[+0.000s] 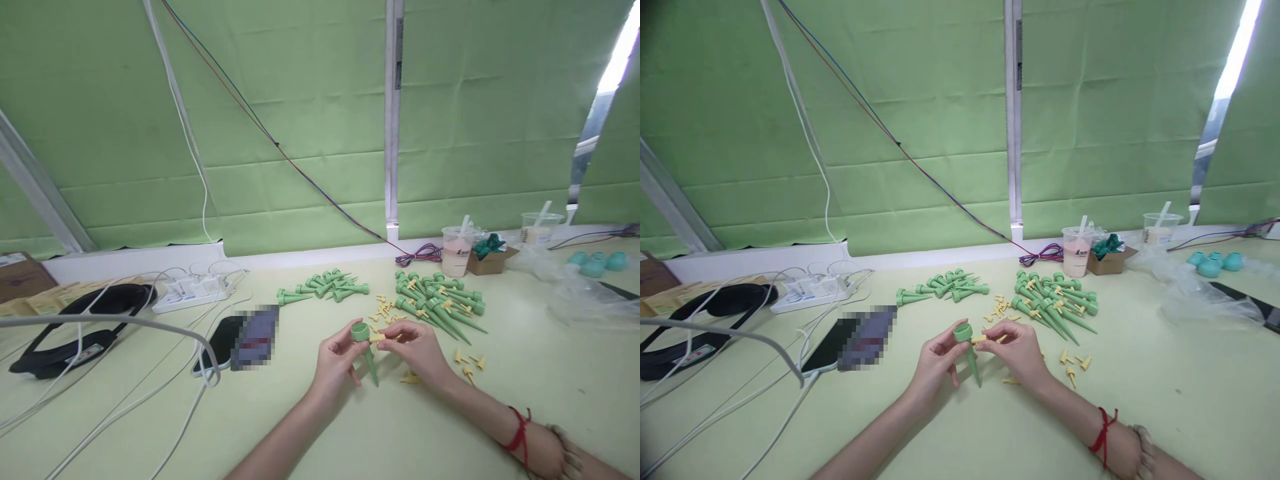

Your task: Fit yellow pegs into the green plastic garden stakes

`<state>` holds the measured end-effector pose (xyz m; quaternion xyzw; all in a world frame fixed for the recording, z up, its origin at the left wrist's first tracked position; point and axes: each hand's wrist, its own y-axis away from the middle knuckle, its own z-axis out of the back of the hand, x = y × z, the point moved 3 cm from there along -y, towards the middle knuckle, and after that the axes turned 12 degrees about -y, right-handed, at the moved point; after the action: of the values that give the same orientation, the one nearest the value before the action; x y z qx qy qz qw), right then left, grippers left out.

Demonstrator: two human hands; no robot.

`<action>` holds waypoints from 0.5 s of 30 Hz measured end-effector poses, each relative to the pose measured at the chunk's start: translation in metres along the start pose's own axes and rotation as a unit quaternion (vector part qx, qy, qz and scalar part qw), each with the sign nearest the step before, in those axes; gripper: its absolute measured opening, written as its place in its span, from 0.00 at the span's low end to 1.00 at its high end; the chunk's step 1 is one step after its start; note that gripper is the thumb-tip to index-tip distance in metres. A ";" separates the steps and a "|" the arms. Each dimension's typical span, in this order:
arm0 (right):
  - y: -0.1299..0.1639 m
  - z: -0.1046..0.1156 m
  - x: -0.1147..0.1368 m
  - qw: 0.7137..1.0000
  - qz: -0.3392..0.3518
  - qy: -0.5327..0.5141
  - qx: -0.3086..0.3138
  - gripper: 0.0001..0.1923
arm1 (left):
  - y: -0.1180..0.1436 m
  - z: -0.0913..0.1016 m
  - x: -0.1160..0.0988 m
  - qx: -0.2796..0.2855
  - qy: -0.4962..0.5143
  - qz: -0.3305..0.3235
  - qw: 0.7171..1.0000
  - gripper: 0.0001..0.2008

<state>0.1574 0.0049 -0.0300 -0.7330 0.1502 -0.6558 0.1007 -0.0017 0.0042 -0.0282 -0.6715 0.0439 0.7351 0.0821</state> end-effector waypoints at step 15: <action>0.001 -0.002 0.013 0.978 0.124 0.129 0.106 0.08 | 0.000 0.003 -0.002 -0.023 -0.035 -0.024 0.999 0.28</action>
<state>0.1562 -0.0008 -0.0185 -0.6027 0.1813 -0.7397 0.2380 -0.0050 0.0048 -0.0263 -0.6482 0.0080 0.7565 0.0863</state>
